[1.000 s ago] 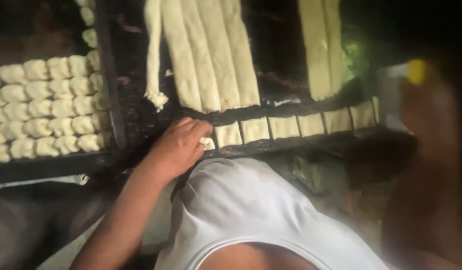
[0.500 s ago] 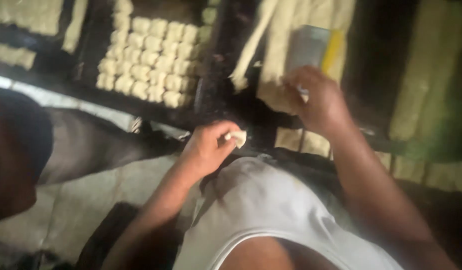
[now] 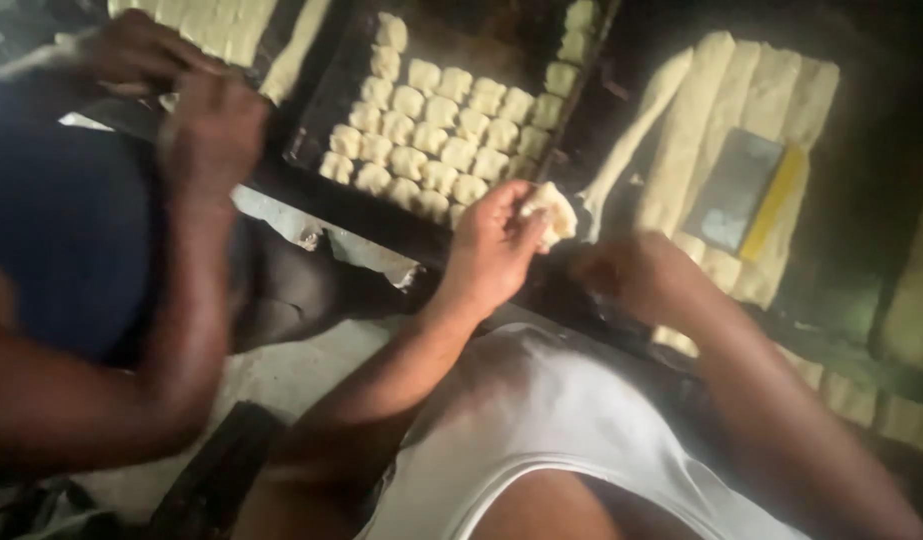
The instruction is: The recorder and another person are manually shaping small pieces of dough and arranging them on metal baking trays.
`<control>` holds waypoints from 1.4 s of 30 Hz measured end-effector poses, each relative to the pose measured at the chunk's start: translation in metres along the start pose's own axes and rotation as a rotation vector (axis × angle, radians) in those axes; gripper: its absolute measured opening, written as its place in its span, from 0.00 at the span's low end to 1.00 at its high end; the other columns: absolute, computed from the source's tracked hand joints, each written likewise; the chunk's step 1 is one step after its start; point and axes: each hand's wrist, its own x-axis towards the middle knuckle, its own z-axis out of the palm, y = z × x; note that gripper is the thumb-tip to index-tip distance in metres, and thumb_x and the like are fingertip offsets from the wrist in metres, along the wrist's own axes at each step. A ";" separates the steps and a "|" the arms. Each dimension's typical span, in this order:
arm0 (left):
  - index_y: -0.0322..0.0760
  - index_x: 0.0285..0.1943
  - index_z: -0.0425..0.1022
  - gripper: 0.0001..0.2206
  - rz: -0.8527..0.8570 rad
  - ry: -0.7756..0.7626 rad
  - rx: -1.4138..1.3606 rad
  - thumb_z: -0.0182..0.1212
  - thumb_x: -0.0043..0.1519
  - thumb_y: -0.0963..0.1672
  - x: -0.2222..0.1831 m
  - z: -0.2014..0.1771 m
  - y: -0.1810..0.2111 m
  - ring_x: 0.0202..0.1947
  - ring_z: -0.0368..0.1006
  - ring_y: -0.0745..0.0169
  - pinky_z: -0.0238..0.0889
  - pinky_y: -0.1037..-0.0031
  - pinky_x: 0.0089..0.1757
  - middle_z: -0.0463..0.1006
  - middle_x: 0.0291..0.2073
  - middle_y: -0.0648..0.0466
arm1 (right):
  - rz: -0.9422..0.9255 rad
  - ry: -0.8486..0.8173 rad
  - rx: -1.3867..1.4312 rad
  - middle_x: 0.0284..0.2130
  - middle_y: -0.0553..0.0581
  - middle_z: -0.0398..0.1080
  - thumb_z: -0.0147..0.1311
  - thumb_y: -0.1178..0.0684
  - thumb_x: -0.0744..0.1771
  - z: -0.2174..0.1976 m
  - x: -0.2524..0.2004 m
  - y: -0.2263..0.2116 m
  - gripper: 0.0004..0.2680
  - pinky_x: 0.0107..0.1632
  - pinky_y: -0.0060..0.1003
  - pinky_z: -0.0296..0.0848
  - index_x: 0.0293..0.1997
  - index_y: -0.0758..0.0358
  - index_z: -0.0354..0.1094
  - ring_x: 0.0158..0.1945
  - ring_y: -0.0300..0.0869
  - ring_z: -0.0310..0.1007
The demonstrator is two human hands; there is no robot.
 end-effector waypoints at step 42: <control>0.30 0.44 0.76 0.05 0.011 -0.391 0.009 0.66 0.67 0.40 -0.006 0.107 -0.005 0.35 0.77 0.69 0.73 0.76 0.37 0.82 0.34 0.50 | 0.052 0.566 1.118 0.42 0.54 0.74 0.60 0.57 0.66 -0.017 -0.100 0.057 0.10 0.46 0.34 0.78 0.53 0.58 0.74 0.44 0.40 0.75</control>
